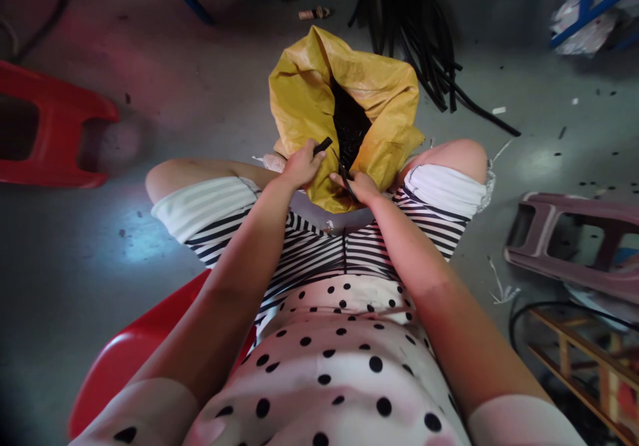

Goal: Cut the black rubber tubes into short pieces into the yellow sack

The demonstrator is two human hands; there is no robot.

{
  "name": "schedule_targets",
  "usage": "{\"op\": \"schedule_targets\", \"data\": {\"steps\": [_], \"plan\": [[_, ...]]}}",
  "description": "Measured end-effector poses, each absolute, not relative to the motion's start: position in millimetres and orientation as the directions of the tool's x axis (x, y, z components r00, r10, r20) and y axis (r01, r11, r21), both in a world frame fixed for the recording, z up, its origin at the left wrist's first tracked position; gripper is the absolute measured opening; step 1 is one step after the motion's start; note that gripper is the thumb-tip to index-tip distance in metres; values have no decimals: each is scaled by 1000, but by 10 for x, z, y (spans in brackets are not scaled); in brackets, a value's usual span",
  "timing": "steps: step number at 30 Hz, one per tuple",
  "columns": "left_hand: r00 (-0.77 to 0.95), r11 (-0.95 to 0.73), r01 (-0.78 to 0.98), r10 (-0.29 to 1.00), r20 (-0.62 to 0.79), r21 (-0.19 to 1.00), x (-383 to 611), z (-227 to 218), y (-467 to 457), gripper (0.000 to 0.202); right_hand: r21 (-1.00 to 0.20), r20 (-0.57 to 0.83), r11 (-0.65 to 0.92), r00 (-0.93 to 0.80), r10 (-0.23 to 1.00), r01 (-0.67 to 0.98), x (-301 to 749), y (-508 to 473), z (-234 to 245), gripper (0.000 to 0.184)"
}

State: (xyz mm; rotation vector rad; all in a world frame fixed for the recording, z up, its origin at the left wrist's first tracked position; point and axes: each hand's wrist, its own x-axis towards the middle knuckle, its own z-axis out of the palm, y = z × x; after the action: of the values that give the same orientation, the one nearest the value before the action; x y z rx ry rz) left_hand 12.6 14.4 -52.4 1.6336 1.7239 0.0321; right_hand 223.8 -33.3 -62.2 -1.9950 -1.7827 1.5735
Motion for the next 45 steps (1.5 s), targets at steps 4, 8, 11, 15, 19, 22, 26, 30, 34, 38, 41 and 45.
{"op": "schedule_targets", "data": {"steps": [4, 8, 11, 15, 19, 22, 26, 30, 34, 38, 41, 45], "plan": [[147, 120, 853, 879, -453, 508, 105, -464, 139, 42, -614, -631, -347, -176, 755, 709, 2244, -337, -626, 69], [115, 124, 873, 888, -446, 471, 117, -431, 140, 40, -617, -621, -336, -178, 763, 712, 2242, -336, -622, 69], [70, 169, 878, 880, -470, 448, 146, -405, 135, 43, -614, -621, -329, -182, 763, 718, 2243, -334, -626, 68], [106, 134, 887, 873, -476, 442, 169, -383, 125, 41, -622, -611, -322, -186, 769, 713, 2250, -334, -640, 68], [162, 83, 891, 859, -485, 446, 190, -367, 103, 40, -620, -630, -339, -191, 753, 708, 2254, -334, -647, 70], [215, 33, 887, 853, -475, 460, 213, -349, 81, 39, -609, -649, -346, -197, 735, 714, 2258, -332, -647, 74], [267, -25, 886, 843, -468, 462, 229, -347, 74, 39, -616, -667, -362, -219, 712, 699, 2253, -330, -650, 80], [312, -68, 887, 817, -485, 457, 226, -355, 89, 42, -547, -684, -330, -184, 706, 770, 2235, -322, -645, 84], [289, -39, 888, 822, -491, 458, 226, -366, 89, 44, -518, -680, -311, -164, 714, 797, 2230, -318, -614, 86], [265, -16, 889, 833, -486, 457, 208, -422, 84, 41, -526, -658, -312, -147, 738, 791, 2237, -321, -592, 83], [249, 4, 884, 842, -478, 467, 187, -471, 88, 38, -528, -643, -299, -143, 753, 795, 2242, -322, -600, 78], [231, 8, 883, 863, -448, 470, 171, -508, 100, 37, -541, -626, -302, -136, 768, 785, 2241, -330, -636, 73]]}}
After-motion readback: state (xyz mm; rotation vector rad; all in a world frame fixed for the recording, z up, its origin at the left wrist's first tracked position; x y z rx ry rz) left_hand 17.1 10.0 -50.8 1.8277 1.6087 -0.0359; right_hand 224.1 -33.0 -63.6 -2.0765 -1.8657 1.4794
